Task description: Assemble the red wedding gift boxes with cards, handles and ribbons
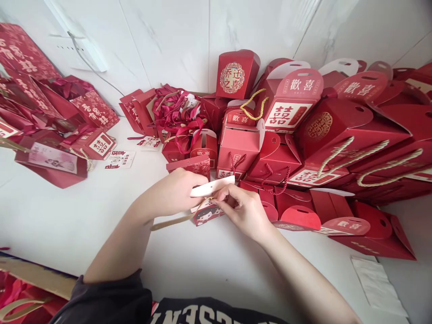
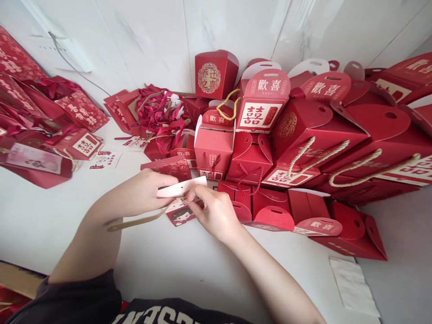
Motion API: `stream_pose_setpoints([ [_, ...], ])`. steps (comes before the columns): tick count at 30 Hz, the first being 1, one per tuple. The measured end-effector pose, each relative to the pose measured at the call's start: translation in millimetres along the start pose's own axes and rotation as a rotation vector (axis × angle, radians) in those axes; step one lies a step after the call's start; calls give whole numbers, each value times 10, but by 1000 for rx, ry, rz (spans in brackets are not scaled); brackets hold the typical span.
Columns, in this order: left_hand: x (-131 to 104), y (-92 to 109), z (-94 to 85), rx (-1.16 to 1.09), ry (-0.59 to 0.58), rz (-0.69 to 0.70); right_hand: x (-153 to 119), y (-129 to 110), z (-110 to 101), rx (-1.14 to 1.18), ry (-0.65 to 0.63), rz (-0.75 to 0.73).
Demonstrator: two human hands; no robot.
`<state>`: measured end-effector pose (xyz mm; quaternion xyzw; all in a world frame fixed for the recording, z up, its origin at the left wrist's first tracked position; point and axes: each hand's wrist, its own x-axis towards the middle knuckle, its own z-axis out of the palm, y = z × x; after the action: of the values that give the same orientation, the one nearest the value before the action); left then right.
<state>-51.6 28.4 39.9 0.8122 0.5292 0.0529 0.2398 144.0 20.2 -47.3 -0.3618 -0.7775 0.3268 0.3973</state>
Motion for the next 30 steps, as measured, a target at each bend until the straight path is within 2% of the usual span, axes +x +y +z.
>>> stream_pose_setpoints([
  [5,-36,-30,-3,5,-39,11,-17,-26,8,-24,34,-15],
  [8,-133,-42,-50,-53,96,7,-14,-126,-74,-58,111,-167],
  [12,-306,9,-153,-95,248,136,-45,-330,-256,-130,250,-434],
  [15,-372,128,-125,-286,360,189,-134,-445,-367,-351,415,-527],
  [18,-362,304,47,-646,386,235,-258,-497,-451,-601,541,-576],
  [20,-334,412,175,-878,334,306,-321,-506,-503,-691,515,-600],
  [22,-307,479,254,-980,315,309,-339,-500,-544,-713,415,-612],
  [25,-276,481,257,-884,351,140,-272,-460,-541,-651,315,-627],
  [27,-260,439,223,-814,383,47,-189,-416,-488,-554,335,-639],
  [30,-233,374,203,-764,413,19,-78,-351,-385,-348,400,-604],
])
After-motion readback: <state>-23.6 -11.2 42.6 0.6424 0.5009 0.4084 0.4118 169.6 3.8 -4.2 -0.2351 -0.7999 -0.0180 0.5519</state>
